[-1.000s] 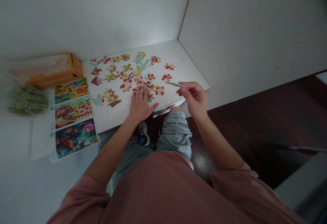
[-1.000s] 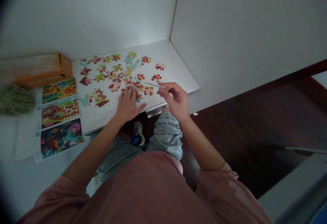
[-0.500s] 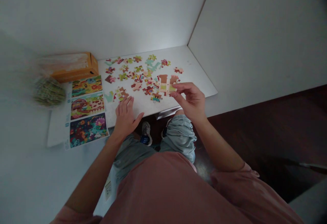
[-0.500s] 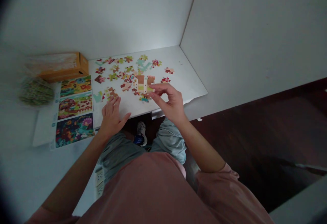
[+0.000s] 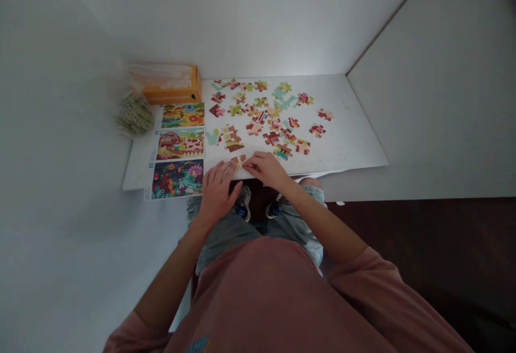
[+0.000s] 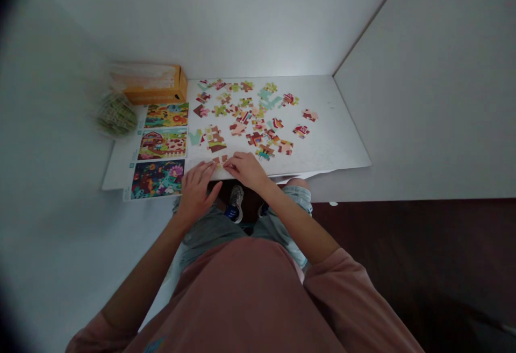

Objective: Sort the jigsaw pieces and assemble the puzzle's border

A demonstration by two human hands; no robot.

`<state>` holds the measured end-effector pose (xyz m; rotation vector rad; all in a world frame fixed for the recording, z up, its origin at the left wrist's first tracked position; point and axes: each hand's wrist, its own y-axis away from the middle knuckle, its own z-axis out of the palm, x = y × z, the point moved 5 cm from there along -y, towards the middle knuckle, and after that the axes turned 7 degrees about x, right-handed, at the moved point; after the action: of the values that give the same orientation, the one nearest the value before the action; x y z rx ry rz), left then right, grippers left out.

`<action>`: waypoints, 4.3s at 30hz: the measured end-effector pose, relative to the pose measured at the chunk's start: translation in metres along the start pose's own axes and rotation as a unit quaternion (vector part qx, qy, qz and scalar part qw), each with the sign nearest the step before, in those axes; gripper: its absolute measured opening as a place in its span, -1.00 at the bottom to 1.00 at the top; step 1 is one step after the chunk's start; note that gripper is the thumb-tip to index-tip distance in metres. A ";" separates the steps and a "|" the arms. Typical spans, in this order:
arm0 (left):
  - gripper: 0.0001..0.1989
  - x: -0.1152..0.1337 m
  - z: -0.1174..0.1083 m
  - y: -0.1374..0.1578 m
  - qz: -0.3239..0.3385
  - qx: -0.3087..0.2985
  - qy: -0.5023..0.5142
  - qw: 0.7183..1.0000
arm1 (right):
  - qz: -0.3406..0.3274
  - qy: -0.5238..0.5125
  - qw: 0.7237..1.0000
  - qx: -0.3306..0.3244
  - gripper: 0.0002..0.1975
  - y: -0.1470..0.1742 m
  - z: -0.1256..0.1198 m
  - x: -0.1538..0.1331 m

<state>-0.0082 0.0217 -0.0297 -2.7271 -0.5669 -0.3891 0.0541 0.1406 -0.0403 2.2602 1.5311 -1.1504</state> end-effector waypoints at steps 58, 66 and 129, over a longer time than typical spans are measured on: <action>-0.44 0.085 0.054 -0.069 0.127 -0.042 0.033 0.991 | 0.158 0.243 0.943 0.163 -0.60 0.063 -0.137 0.114; -0.54 0.086 0.052 -0.063 0.159 -0.071 0.036 0.984 | 0.048 0.163 0.983 0.073 -0.67 0.077 -0.123 0.101; -0.59 0.063 0.049 -0.070 0.123 -0.030 0.059 0.990 | 0.205 0.339 0.909 0.132 -0.66 0.047 -0.135 0.126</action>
<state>0.0271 0.1218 -0.0353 -2.7635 -0.1855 -0.5063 0.1828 0.2810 -0.0453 3.1858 0.9868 -0.4879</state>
